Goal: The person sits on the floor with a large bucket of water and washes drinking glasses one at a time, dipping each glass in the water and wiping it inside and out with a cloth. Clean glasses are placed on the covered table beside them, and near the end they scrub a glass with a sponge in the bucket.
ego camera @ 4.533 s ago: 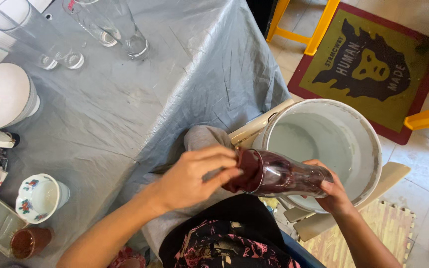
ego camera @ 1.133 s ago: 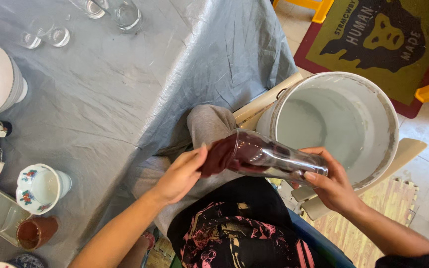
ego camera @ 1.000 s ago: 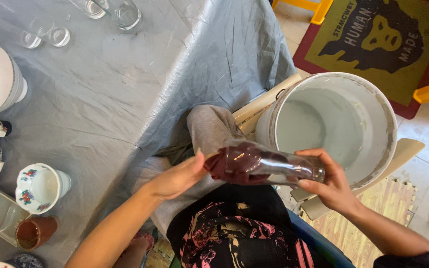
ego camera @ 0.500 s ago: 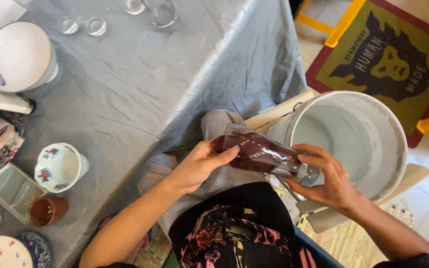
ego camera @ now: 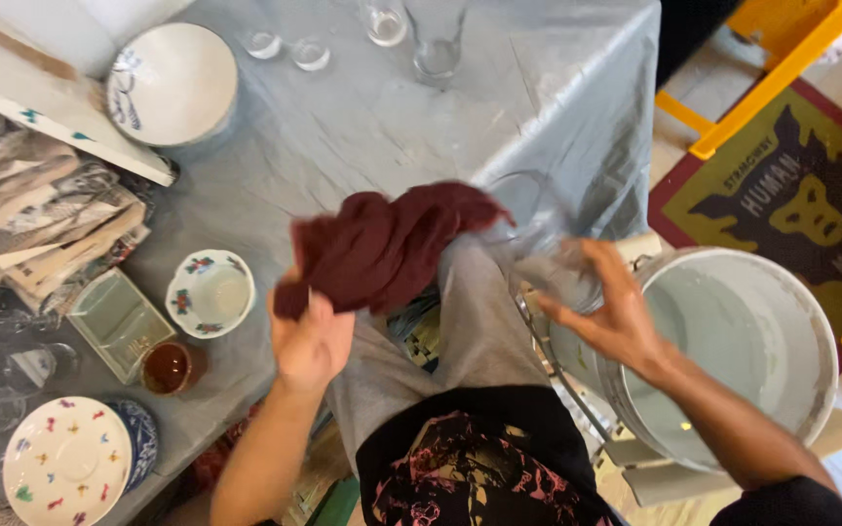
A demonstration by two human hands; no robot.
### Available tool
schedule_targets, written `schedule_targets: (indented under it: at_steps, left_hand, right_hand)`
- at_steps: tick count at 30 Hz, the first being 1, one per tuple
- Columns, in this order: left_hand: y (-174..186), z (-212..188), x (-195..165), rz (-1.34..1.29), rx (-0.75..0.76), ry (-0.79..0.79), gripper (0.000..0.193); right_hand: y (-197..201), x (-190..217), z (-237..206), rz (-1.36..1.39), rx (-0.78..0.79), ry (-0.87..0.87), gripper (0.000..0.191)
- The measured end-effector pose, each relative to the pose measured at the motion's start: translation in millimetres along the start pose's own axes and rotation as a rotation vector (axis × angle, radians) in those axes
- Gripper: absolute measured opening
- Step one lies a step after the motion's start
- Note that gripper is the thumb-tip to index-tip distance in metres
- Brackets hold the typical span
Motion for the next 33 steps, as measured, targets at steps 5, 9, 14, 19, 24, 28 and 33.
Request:
schedule_targets:
  at_steps: [5, 9, 14, 19, 24, 28, 33]
  left_hand:
    - [-26.2, -17.4, 28.0, 0.473, 0.281, -0.114, 0.031]
    - [-44.4, -28.1, 40.1, 0.909, 0.212, -0.39, 0.029]
    - [18.0, -37.9, 16.5, 0.988, -0.065, -0.44, 0.024]
    - [73.6, -18.6, -0.7, 1.136, -0.356, -0.36, 0.019]
    - [75.7, 31.2, -16.9, 1.155, -0.423, -0.219, 0.023]
    - [70.7, 68.4, -45.3, 1.235, -0.339, -0.11, 0.028]
    - [65.7, 98.9, -63.4, 1.49, -0.195, 0.096, 0.041]
  right_hand:
    - [-70.5, 12.2, 21.2, 0.636, 0.237, -0.163, 0.076]
    - [-124.2, 60.2, 53.2, 0.983, 0.304, 0.09, 0.068]
    - [-177.8, 104.6, 86.1, 1.435, 0.49, -0.036, 0.076]
    - [-198.4, 119.2, 157.0, 1.199, 0.31, -0.104, 0.067]
    - [-210.8, 148.7, 242.6, 0.714, 0.168, 0.19, 0.063]
    - [-218.3, 174.1, 292.6, 0.428, 0.021, 0.323, 0.064]
    - [-221.7, 208.2, 327.8, 0.409, 0.068, 0.351, 0.065]
Point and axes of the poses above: each hand's wrist, its own z-axis towards the middle knuckle, its own y-axis out of the back of the hand, x = y × z, the point moved 6 cm from there along z, towards the middle knuckle, and after that the axes turned 4 degrees about -y, right-handed, at the moved point
